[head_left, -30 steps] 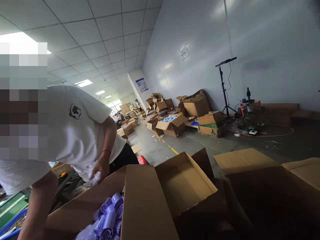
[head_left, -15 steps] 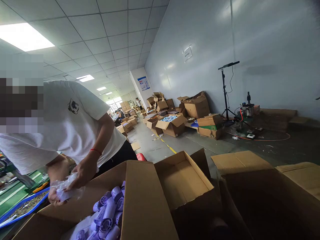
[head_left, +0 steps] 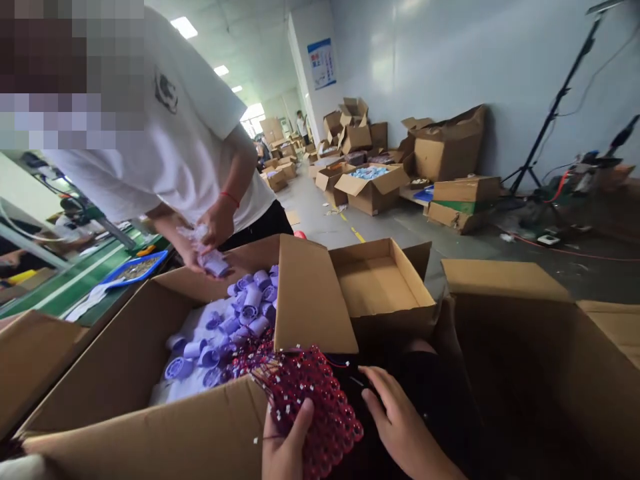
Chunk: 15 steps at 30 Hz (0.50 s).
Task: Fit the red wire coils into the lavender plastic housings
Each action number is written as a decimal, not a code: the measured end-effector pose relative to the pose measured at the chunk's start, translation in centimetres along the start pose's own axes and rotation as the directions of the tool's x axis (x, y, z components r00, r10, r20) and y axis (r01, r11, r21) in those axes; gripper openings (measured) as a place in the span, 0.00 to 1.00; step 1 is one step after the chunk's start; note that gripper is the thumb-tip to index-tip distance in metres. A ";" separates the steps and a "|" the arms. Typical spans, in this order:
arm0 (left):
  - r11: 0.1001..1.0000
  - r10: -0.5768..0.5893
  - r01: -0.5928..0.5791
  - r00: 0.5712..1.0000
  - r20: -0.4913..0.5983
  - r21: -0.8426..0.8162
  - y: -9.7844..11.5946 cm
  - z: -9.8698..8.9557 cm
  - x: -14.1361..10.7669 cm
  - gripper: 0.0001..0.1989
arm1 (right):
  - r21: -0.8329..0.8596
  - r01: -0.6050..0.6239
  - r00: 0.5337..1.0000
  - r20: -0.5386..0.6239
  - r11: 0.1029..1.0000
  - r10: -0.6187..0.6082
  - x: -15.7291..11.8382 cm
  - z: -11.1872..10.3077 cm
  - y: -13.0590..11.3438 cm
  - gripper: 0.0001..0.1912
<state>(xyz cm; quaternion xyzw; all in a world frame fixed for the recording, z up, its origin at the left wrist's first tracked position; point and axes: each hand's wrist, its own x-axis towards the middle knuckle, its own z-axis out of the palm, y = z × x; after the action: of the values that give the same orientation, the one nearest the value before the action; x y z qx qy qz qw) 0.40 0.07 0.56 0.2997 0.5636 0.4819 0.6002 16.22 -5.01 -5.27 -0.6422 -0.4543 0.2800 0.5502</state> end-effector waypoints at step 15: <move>0.964 -0.223 0.246 0.956 0.191 -0.104 -3.1 1.6 -2.1 0.39 | 0.220 -0.426 0.891 0.267 0.878 0.366 -1.5 -0.8 1.0 0.36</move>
<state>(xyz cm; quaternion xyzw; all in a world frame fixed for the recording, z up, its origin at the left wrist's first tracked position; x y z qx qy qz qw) 2.88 -2.68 -1.18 0.2336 0.5080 0.4133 0.7187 16.51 -6.64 -6.22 -0.6054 -0.3271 0.5155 0.5107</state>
